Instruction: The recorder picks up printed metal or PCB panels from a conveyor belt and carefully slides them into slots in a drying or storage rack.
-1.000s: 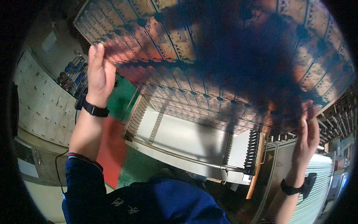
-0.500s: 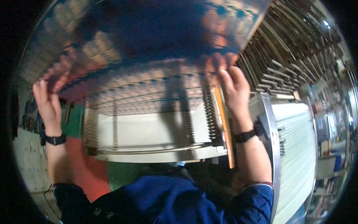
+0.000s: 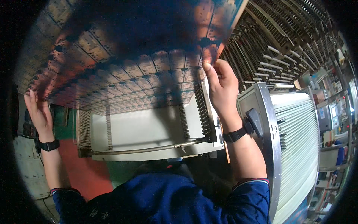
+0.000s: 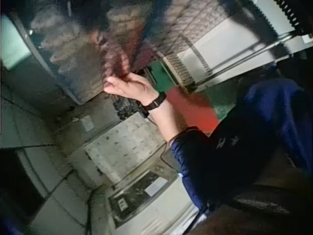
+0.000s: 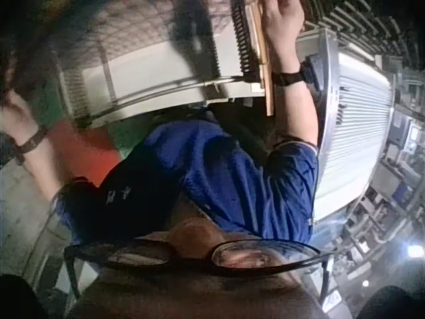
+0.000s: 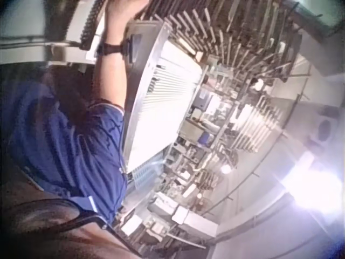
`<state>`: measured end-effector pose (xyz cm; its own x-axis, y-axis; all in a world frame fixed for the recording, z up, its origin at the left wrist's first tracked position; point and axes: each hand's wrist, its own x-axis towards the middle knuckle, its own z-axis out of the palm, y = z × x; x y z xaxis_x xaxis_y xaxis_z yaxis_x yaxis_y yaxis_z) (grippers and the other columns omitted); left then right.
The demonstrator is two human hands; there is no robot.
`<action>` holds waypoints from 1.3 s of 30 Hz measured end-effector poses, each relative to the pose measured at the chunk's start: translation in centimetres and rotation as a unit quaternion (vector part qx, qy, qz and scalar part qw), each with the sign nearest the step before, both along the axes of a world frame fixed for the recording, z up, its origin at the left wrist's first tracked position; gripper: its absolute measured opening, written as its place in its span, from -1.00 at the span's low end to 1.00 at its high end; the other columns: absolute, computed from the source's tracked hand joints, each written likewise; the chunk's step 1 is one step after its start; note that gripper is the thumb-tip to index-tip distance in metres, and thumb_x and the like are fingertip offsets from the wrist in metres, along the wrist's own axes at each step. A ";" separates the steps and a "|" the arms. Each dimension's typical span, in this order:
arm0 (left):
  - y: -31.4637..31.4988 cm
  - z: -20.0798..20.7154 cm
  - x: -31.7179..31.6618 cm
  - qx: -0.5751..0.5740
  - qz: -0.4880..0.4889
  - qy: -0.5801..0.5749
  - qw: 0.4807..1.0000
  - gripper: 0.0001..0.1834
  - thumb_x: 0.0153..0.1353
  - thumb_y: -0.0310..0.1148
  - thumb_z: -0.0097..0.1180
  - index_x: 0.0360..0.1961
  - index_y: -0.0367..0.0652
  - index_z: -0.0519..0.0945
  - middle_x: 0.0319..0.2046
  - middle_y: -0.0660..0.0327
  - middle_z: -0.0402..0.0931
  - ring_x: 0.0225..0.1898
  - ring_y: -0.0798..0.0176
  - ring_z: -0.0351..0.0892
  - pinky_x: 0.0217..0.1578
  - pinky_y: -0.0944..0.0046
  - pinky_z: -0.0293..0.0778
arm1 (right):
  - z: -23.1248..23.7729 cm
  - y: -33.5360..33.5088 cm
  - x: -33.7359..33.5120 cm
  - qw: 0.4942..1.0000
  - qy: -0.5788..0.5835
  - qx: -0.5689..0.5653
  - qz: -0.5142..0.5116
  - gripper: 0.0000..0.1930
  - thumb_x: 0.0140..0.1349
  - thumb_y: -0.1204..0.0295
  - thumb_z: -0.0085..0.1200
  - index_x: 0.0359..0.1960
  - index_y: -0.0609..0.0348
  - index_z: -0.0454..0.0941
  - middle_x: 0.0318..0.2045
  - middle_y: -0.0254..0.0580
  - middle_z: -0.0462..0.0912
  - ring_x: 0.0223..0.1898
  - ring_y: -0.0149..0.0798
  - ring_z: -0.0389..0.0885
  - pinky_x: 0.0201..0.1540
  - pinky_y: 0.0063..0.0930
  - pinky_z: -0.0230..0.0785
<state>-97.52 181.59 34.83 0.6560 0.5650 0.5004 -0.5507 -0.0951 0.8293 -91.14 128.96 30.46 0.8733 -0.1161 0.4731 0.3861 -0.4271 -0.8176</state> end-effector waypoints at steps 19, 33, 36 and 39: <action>-3.1 -0.8 -0.2 0.035 0.008 0.003 0.999 -0.31 0.42 -0.35 -0.01 0.45 -0.20 -0.02 0.22 0.24 0.23 0.16 0.41 0.29 0.17 0.35 0.25 | -6.0 -1.8 -0.6 0.998 -0.024 0.046 -0.034 -0.80 0.28 0.46 0.21 -0.18 0.26 0.48 -0.38 -0.40 0.48 -0.34 -0.53 0.41 -0.25 -0.66 0.32; -8.1 1.1 0.8 0.109 -0.059 -0.025 0.992 -0.57 0.36 -0.39 0.05 0.20 -0.17 0.27 0.07 0.19 0.42 0.07 0.30 0.42 0.16 0.27 0.28 | -9.6 -3.8 0.4 0.995 0.041 0.084 -0.024 -0.90 0.34 0.51 0.12 -0.25 0.23 0.45 -0.37 -0.43 0.47 -0.30 -0.54 0.41 -0.18 -0.66 0.33; -7.6 1.0 0.7 0.118 -0.092 -0.049 0.988 -0.60 0.37 -0.42 0.01 0.18 -0.21 0.25 0.07 0.14 0.41 0.06 0.29 0.42 0.14 0.25 0.32 | -9.7 -3.4 0.4 0.998 0.029 0.054 -0.017 -0.90 0.35 0.51 0.11 -0.26 0.23 0.43 -0.38 -0.43 0.46 -0.32 -0.55 0.40 -0.20 -0.67 0.31; -6.8 -0.5 0.6 0.092 -0.116 -0.029 0.988 -0.63 0.34 -0.47 -0.03 0.13 -0.25 0.24 0.07 0.08 0.43 0.09 0.24 0.44 0.14 0.20 0.35 | -9.8 -3.7 0.3 0.997 0.075 -0.005 -0.011 -0.90 0.36 0.51 0.10 -0.27 0.24 0.42 -0.38 -0.44 0.45 -0.32 -0.54 0.39 -0.20 -0.68 0.28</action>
